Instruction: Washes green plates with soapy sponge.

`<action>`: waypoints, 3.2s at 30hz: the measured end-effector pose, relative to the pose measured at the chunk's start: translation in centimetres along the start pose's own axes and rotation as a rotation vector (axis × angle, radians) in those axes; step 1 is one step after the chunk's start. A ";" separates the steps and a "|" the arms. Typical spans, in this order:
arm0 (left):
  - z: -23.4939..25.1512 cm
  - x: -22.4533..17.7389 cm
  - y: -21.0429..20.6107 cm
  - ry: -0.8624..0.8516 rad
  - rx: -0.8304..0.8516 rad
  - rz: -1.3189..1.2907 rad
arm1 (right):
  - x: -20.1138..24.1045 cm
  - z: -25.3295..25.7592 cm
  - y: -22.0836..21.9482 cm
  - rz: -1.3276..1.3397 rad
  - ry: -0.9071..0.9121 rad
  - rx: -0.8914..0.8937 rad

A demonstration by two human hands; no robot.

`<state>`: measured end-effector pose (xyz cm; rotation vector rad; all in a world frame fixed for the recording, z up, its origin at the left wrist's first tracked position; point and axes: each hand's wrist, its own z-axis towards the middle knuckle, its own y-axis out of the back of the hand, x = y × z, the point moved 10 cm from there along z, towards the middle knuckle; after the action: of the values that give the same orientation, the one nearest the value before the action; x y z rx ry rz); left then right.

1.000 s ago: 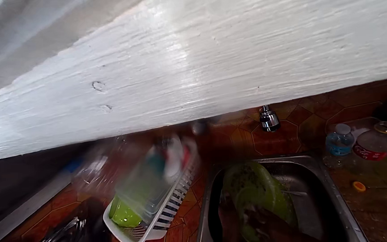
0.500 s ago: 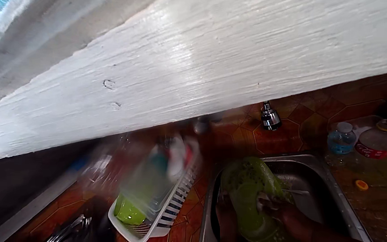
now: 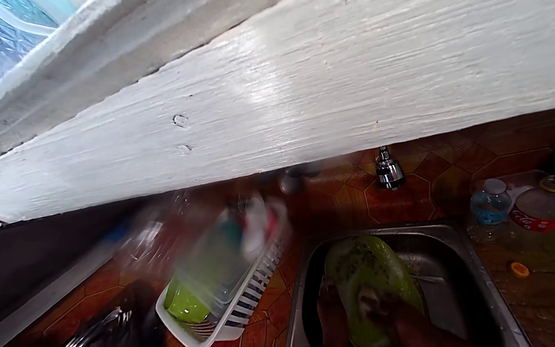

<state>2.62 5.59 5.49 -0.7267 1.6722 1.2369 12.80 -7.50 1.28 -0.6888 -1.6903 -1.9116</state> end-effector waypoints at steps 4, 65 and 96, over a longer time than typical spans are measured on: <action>0.1 -0.2 0.0 -0.020 -0.009 -0.021 | 0.4 -0.7 -0.9 -0.053 0.202 0.016; -0.8 1.4 -2.1 0.057 -0.001 0.018 | 3.6 2.0 0.1 0.174 0.244 -0.088; 5.6 -2.3 6.1 0.090 0.153 0.936 | -12.9 1.5 -0.7 -0.493 -0.457 0.286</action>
<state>0.14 12.76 9.55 0.1574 2.2476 1.6672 22.10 -5.55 -7.63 -0.6730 -2.5596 -1.8433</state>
